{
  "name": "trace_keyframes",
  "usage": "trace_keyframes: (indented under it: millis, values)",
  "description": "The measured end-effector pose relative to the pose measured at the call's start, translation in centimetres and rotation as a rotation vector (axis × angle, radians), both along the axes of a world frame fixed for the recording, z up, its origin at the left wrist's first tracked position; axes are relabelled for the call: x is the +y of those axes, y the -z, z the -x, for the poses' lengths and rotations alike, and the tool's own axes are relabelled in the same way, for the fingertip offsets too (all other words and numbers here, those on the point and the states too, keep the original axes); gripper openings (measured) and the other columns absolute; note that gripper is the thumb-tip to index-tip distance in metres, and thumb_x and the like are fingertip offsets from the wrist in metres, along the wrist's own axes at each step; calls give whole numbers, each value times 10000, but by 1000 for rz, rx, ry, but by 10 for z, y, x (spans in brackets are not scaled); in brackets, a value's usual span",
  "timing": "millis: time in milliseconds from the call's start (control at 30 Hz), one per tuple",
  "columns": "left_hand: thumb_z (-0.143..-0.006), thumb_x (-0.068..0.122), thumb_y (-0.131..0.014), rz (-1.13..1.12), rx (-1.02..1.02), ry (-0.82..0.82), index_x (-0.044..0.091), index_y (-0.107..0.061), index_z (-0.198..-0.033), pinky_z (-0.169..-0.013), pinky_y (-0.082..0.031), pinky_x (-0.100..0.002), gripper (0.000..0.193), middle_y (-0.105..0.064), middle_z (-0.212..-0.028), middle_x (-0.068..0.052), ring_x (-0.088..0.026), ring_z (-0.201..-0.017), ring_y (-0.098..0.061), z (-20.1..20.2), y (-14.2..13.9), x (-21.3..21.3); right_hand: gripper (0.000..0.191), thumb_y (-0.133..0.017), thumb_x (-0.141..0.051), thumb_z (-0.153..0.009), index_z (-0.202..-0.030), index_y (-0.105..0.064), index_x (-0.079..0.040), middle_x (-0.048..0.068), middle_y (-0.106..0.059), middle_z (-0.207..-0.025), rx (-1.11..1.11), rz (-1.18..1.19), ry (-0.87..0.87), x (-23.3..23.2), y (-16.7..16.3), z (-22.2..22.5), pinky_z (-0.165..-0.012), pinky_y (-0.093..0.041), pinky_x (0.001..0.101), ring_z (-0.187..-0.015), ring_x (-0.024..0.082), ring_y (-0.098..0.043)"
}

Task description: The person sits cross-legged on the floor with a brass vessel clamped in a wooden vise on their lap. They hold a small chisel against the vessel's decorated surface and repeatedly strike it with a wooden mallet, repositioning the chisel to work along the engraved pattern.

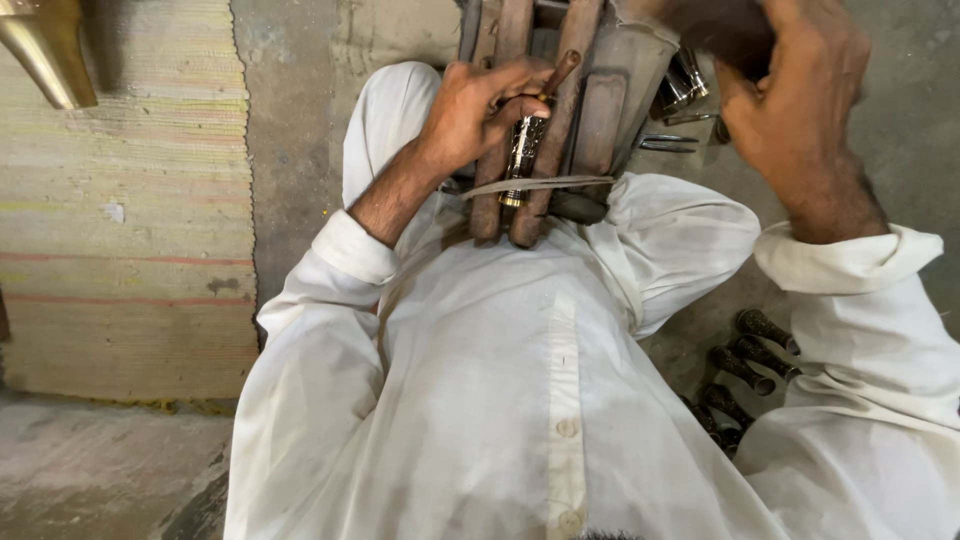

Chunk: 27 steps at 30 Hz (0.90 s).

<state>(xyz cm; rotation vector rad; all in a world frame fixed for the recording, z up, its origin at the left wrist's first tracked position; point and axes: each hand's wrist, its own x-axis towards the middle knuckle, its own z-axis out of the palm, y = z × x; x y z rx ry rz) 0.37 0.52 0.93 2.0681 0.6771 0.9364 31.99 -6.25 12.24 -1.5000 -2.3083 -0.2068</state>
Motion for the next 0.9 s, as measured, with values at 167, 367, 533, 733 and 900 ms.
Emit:
trace_keyframes:
  millis: [167, 367, 533, 733, 900]
  values:
    - [-977, 110, -799, -25, 11, 3, 77, -659, -1318, -772, -640, -330, 371, -794, -1066, -113, -232, -994, -803, 0, -5, 0, 480, -707, 79, -809, -1273, -643, -29, 119, -635, -1035, 23, 42, -25, -3, -3, -2, -847, -449, 396, -976, 317, -612]
    - [-966, 114, -806, -5, -4, 16, 60, -671, -1303, -724, -619, -327, 366, -789, -1020, -122, -238, -943, -809, 0, -8, 0, 468, -714, 79, -802, -1252, -640, -26, 127, -685, -1126, 18, 36, -59, -5, -7, -2, -926, -487, 408, -1026, 318, -630]
    - [-975, 120, -814, -23, -18, 12, 64, -670, -1290, -751, -630, -331, 351, -791, -1028, -114, -235, -953, -809, 0, -7, 0, 403, -740, 51, -812, -1185, -627, -49, 108, -687, -1130, -108, 8, -27, -8, -4, -9, -941, -491, 390, -1042, 295, -626]
    - [-968, 89, -809, -40, -17, 25, 54, -663, -1303, -786, -641, -332, 367, -798, -1048, -106, -240, -991, -803, 0, -2, 1, 410, -719, 56, -825, -1216, -626, -24, 105, -643, -1061, -88, -48, -47, -8, 8, -19, -922, -468, 383, -995, 278, -606]
    - [-973, 48, -801, -69, -59, 20, 56, -650, -1318, -852, -659, -322, 376, -790, -1095, -117, -233, -1038, -796, 0, 4, 1, 345, -746, 28, -807, -1128, -643, -45, 96, -648, -980, -135, -18, -15, -13, 9, -21, -861, -457, 388, -924, 269, -598]
